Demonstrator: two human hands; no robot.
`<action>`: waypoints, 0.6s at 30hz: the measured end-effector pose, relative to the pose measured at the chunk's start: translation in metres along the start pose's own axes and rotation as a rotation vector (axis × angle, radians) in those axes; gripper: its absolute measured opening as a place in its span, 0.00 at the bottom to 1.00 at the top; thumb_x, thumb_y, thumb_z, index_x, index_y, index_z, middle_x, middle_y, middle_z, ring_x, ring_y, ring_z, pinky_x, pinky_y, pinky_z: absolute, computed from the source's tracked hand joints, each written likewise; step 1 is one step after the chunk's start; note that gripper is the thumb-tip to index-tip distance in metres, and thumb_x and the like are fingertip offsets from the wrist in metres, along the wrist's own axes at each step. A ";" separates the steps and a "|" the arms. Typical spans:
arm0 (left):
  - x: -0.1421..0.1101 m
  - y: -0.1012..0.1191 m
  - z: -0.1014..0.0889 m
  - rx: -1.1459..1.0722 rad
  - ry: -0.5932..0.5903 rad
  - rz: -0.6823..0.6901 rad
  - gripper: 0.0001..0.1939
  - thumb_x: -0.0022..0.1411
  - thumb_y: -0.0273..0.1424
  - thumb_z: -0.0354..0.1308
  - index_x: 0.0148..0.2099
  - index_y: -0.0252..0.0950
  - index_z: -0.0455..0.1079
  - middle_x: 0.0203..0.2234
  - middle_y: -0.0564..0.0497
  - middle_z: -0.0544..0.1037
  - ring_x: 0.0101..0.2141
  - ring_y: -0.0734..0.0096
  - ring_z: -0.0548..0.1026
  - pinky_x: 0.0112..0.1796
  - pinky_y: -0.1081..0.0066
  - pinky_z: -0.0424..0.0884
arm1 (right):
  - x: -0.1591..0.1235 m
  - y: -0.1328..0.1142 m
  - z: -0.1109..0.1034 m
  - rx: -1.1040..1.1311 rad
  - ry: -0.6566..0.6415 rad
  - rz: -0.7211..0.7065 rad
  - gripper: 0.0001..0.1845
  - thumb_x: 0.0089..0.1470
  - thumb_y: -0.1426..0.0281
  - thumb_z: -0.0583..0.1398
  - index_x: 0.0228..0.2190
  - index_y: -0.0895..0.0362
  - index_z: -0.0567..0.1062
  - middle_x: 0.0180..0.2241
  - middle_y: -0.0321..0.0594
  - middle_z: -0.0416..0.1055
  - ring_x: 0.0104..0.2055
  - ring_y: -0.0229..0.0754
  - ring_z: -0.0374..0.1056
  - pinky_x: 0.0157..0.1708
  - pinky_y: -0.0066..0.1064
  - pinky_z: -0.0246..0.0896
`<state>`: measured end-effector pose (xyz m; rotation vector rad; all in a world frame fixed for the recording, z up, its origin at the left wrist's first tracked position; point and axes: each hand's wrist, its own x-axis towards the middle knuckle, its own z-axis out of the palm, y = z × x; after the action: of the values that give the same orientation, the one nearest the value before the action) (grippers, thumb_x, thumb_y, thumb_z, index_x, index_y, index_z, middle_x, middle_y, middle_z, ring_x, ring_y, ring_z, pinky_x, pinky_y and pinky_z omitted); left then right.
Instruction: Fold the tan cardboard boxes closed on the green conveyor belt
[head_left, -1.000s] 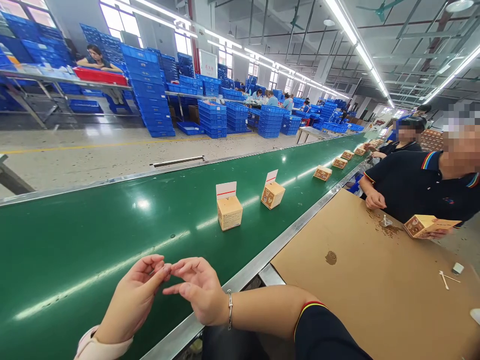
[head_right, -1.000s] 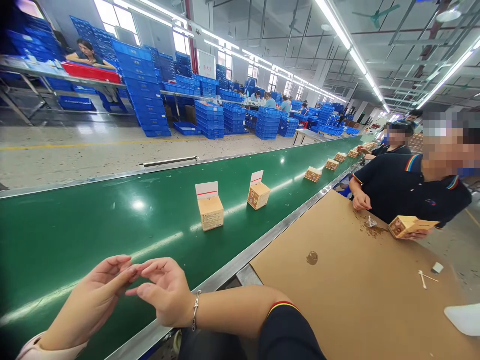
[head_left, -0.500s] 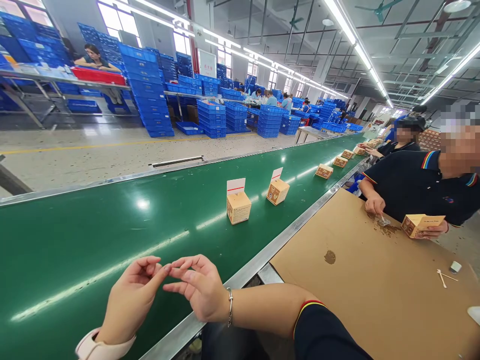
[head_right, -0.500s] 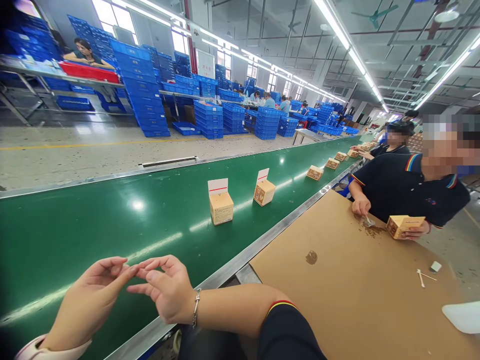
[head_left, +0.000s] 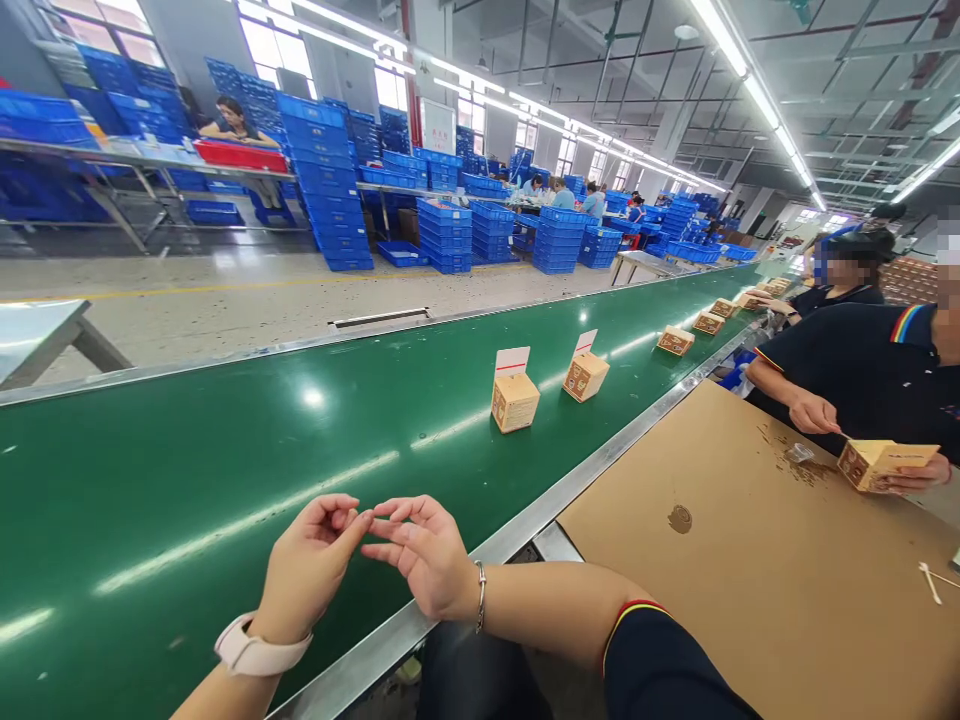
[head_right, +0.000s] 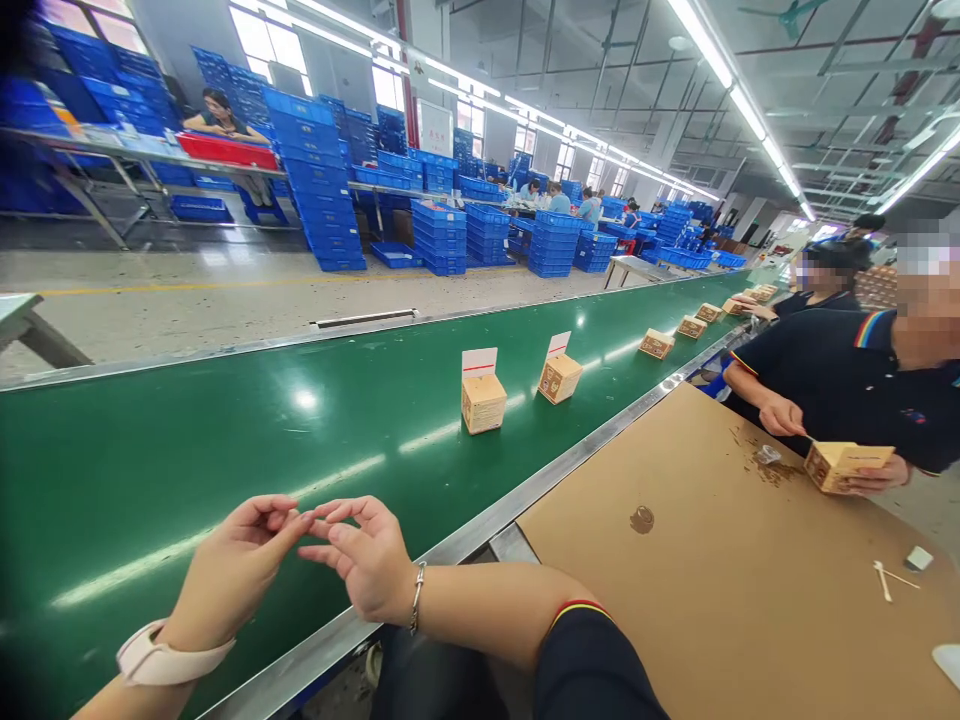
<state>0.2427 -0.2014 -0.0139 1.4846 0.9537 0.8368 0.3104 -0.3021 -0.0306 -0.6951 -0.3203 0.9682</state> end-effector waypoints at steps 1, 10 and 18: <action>0.001 0.000 0.001 -0.015 -0.030 -0.032 0.23 0.29 0.47 0.63 0.26 0.37 0.66 0.14 0.59 0.65 0.18 0.74 0.65 0.21 0.73 0.64 | 0.001 0.000 -0.002 0.000 0.006 0.004 0.25 0.32 0.58 0.73 0.28 0.58 0.70 0.38 0.40 0.70 0.42 0.42 0.71 0.41 0.35 0.67; -0.002 -0.004 0.005 -0.021 -0.140 -0.084 0.22 0.31 0.46 0.64 0.27 0.38 0.66 0.15 0.59 0.65 0.19 0.73 0.65 0.23 0.71 0.64 | 0.017 0.002 -0.023 -0.050 0.029 0.040 0.25 0.33 0.58 0.72 0.27 0.58 0.69 0.33 0.38 0.73 0.34 0.40 0.73 0.35 0.32 0.68; -0.003 0.001 0.006 -0.052 -0.107 -0.170 0.22 0.32 0.46 0.60 0.29 0.37 0.66 0.18 0.54 0.73 0.21 0.69 0.69 0.25 0.67 0.67 | 0.017 0.007 -0.030 -0.190 0.016 0.057 0.29 0.32 0.49 0.71 0.25 0.59 0.68 0.26 0.37 0.72 0.28 0.39 0.73 0.35 0.34 0.68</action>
<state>0.2465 -0.2067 -0.0135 1.3686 0.9560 0.6482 0.3318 -0.2970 -0.0582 -0.8883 -0.3832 0.9942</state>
